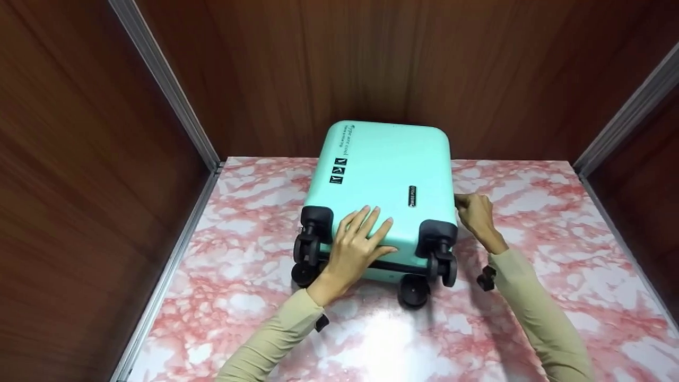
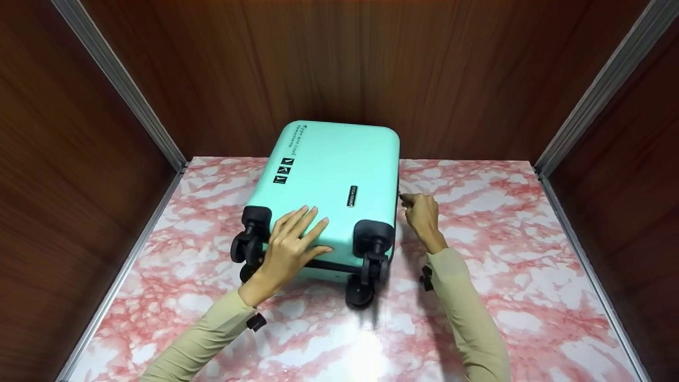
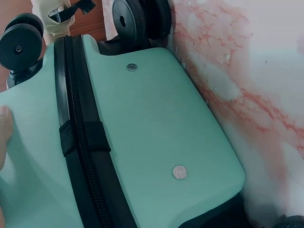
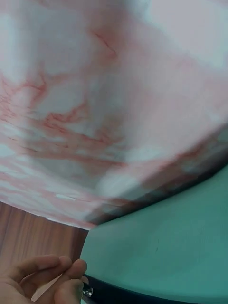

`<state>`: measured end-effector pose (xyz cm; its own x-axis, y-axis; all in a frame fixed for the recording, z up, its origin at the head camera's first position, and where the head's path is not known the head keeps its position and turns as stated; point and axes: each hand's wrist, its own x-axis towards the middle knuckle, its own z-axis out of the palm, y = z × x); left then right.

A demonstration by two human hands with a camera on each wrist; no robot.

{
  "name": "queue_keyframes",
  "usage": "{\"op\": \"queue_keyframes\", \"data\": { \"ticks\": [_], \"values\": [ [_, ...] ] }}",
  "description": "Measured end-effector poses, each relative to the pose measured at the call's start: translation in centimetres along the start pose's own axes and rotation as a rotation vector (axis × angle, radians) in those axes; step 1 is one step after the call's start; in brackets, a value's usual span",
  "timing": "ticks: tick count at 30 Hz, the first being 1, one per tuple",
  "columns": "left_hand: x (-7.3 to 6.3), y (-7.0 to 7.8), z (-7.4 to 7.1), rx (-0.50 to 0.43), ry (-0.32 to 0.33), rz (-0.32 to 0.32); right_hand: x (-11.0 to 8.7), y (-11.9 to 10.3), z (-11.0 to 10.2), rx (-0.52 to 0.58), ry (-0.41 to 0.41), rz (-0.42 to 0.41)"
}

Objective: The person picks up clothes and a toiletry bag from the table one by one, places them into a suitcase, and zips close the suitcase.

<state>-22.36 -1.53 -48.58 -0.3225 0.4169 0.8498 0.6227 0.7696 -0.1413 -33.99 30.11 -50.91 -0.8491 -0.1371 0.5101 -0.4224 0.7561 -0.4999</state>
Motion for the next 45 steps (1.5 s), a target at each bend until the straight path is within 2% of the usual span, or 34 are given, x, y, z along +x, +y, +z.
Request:
{"op": "queue_keyframes", "data": {
  "ticks": [8,16,28,37,45],
  "values": [
    [0.5,0.5,0.1,0.022,-0.011,0.003,-0.7,0.2,-0.5,-0.029,0.014,-0.041],
    [0.7,0.9,0.0,0.018,-0.05,-0.022,-1.6,0.3,-0.8,-0.046,0.009,-0.086],
    [1.1,1.6,0.9,0.107,-0.049,-0.045,-1.9,0.1,-0.8,-0.055,-0.012,-0.106],
    [1.6,2.2,1.1,0.093,-0.092,-0.083,-2.0,0.4,-1.0,-0.06,-0.012,-0.089],
    [1.9,1.9,1.6,0.046,-0.09,-0.108,-1.9,0.2,-1.2,-0.06,-0.017,-0.082]
  ]
}}
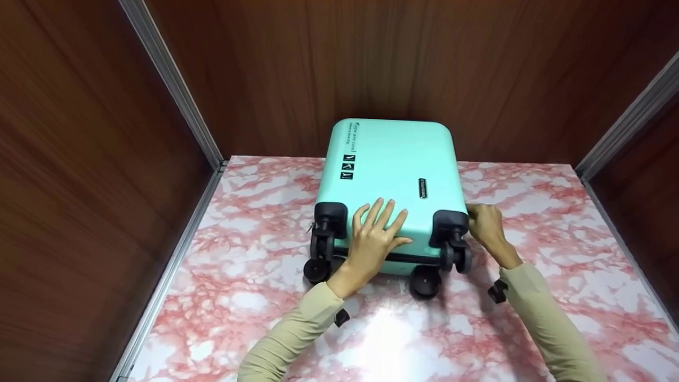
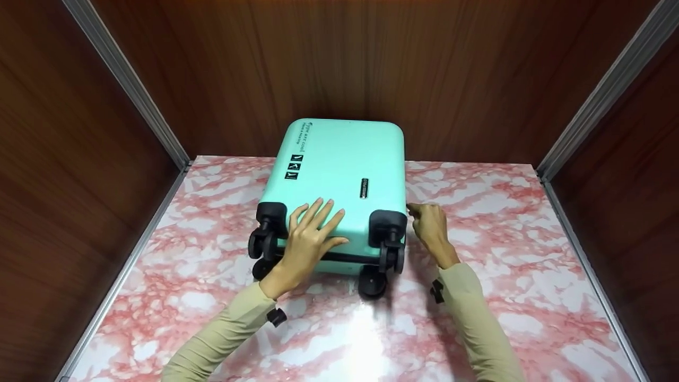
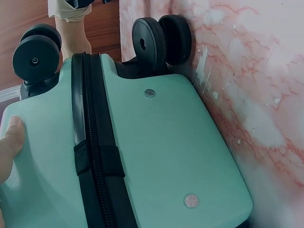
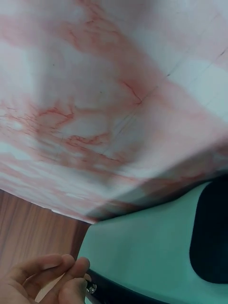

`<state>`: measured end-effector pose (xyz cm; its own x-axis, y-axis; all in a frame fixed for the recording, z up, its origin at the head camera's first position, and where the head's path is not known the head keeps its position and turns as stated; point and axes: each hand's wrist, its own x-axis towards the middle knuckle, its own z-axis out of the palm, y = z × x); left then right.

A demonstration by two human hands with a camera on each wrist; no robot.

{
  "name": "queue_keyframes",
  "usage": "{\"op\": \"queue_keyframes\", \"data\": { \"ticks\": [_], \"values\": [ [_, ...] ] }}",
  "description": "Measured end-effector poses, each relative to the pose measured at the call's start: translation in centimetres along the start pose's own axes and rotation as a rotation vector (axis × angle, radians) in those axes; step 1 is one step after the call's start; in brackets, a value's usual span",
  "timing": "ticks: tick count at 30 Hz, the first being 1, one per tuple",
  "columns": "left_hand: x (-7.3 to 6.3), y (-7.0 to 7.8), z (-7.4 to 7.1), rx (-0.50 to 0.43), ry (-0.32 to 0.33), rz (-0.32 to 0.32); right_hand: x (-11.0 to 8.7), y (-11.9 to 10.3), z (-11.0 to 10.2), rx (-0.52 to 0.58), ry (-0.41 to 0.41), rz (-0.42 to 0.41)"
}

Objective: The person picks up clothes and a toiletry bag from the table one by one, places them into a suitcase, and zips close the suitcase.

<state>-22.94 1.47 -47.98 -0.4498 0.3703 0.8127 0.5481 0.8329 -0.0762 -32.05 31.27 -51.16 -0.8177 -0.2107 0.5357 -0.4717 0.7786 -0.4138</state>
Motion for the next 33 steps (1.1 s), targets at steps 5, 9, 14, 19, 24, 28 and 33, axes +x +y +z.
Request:
{"op": "queue_keyframes", "data": {
  "ticks": [5,9,14,19,24,28,33],
  "values": [
    [0.1,0.0,0.2,-0.001,0.013,-0.009,-0.3,-0.2,-0.3,-0.006,0.004,-0.022],
    [0.3,0.3,0.3,0.005,0.017,-0.015,-0.5,-0.3,-0.5,-0.01,0.017,-0.02],
    [0.3,0.5,0.4,0.023,0.013,-0.017,-1.0,-0.3,-0.6,-0.003,0.036,-0.012],
    [0.4,0.8,0.6,0.043,0.017,-0.021,-1.4,-0.2,-0.6,-0.011,0.053,-0.025],
    [0.6,1.0,1.0,0.041,0.029,-0.034,-1.6,-0.1,-0.6,-0.035,0.036,-0.033],
    [0.8,1.1,1.3,0.059,0.034,-0.039,-1.9,-0.2,-0.8,-0.048,0.024,-0.039],
    [1.0,1.1,1.3,0.078,0.04,-0.037,-2.1,-0.2,-1.0,-0.052,0.029,-0.051]
  ]
}}
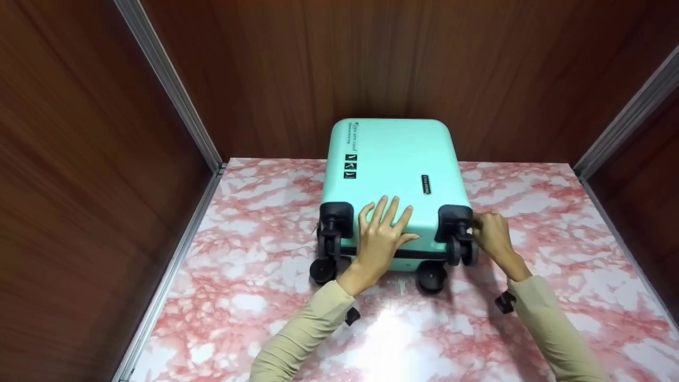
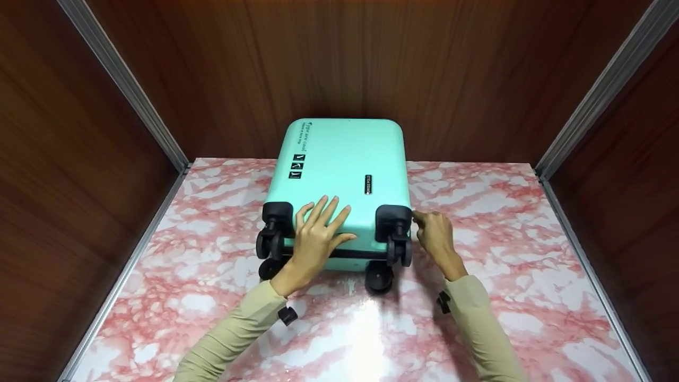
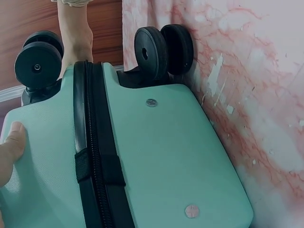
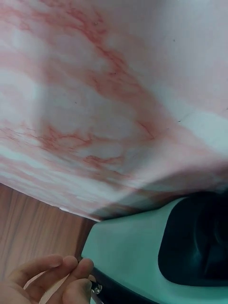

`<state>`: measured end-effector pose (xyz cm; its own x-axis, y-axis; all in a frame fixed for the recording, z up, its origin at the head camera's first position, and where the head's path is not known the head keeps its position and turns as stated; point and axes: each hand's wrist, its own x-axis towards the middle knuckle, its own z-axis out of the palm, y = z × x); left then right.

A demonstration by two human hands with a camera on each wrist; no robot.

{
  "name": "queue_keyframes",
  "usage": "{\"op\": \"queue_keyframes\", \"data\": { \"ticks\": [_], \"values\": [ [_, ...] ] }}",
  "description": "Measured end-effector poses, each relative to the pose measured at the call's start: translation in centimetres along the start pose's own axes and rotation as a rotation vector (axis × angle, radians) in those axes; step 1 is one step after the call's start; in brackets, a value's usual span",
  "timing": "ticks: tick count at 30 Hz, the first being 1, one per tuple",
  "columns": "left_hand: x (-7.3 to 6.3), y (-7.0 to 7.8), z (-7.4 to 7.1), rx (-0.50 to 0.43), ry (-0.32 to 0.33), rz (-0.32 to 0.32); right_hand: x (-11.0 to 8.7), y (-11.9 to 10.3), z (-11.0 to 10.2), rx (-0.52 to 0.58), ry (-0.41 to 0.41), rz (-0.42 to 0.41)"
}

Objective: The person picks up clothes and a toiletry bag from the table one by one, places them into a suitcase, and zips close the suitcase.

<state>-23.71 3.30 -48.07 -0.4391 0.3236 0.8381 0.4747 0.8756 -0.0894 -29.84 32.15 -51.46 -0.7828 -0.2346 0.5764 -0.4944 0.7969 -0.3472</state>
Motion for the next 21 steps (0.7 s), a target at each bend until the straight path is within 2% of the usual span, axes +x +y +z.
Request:
{"op": "queue_keyframes", "data": {
  "ticks": [6,10,14,21],
  "values": [
    [0.0,0.0,0.1,0.006,0.023,0.008,-0.9,-0.1,-0.4,-0.007,0.019,-0.066],
    [0.0,0.0,0.0,-0.002,0.003,-0.002,-1.7,-0.2,-0.7,0.02,0.031,-0.109],
    [0.0,0.1,-0.1,-0.014,-0.014,-0.006,-2.5,-0.3,-1.0,0.038,0.016,-0.099],
    [0.0,0.0,0.0,-0.02,-0.004,-0.009,-3.3,-0.2,-1.2,0.051,-0.013,-0.106]
  ]
}}
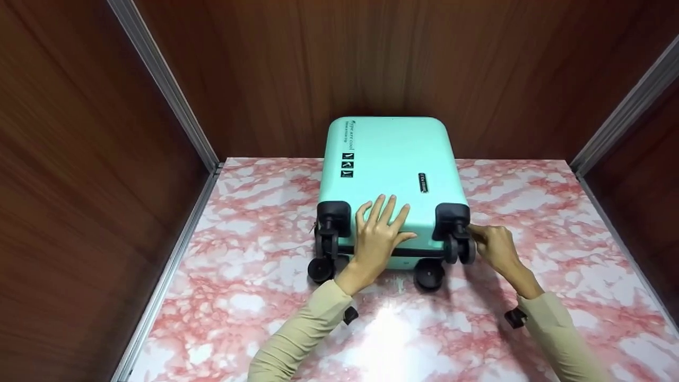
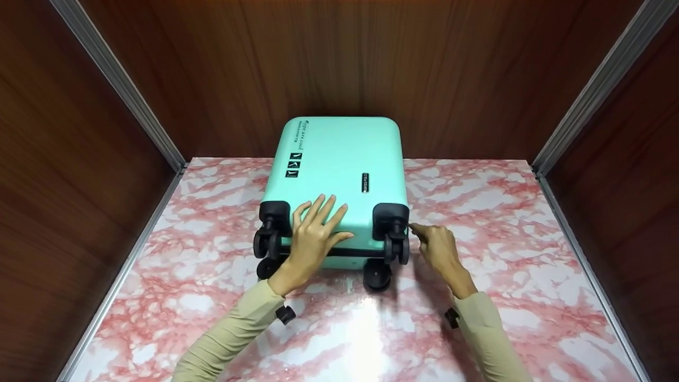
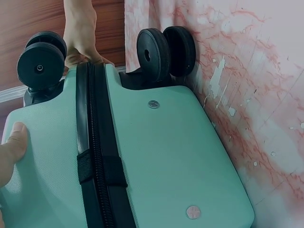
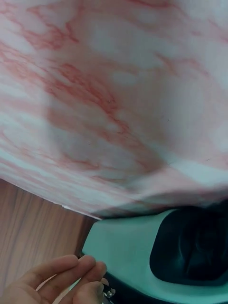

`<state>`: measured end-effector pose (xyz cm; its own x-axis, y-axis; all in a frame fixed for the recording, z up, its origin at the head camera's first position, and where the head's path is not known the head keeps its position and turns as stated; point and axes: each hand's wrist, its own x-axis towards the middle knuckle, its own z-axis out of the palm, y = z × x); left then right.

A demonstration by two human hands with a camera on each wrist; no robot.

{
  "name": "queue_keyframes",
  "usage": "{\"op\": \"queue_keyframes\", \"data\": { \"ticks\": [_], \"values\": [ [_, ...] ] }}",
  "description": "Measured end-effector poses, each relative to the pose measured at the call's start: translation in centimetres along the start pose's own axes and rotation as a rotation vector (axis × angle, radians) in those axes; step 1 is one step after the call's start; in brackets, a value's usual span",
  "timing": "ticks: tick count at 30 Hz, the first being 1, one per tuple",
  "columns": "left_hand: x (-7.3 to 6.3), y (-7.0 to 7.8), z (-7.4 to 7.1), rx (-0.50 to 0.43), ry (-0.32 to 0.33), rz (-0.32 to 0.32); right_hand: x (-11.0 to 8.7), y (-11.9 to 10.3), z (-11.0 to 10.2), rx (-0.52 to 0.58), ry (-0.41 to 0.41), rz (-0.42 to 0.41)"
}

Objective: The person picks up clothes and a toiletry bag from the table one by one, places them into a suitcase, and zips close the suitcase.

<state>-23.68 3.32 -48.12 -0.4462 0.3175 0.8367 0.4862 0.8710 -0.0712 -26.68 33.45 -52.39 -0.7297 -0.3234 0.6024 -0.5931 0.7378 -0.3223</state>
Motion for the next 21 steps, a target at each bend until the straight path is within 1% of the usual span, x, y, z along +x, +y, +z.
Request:
{"op": "queue_keyframes", "data": {
  "ticks": [11,17,21],
  "values": [
    [0.0,0.0,-0.2,-0.01,0.0,-0.005,-0.9,-0.3,-0.5,0.022,-0.026,-0.045],
    [0.0,-0.1,-0.1,-0.004,0.02,0.005,-1.1,-0.5,-1.3,0.027,-0.074,-0.079],
    [0.1,0.0,-0.2,-0.001,0.018,0.003,-1.0,-0.7,-2.0,0.036,-0.118,-0.109]
  ]
}}
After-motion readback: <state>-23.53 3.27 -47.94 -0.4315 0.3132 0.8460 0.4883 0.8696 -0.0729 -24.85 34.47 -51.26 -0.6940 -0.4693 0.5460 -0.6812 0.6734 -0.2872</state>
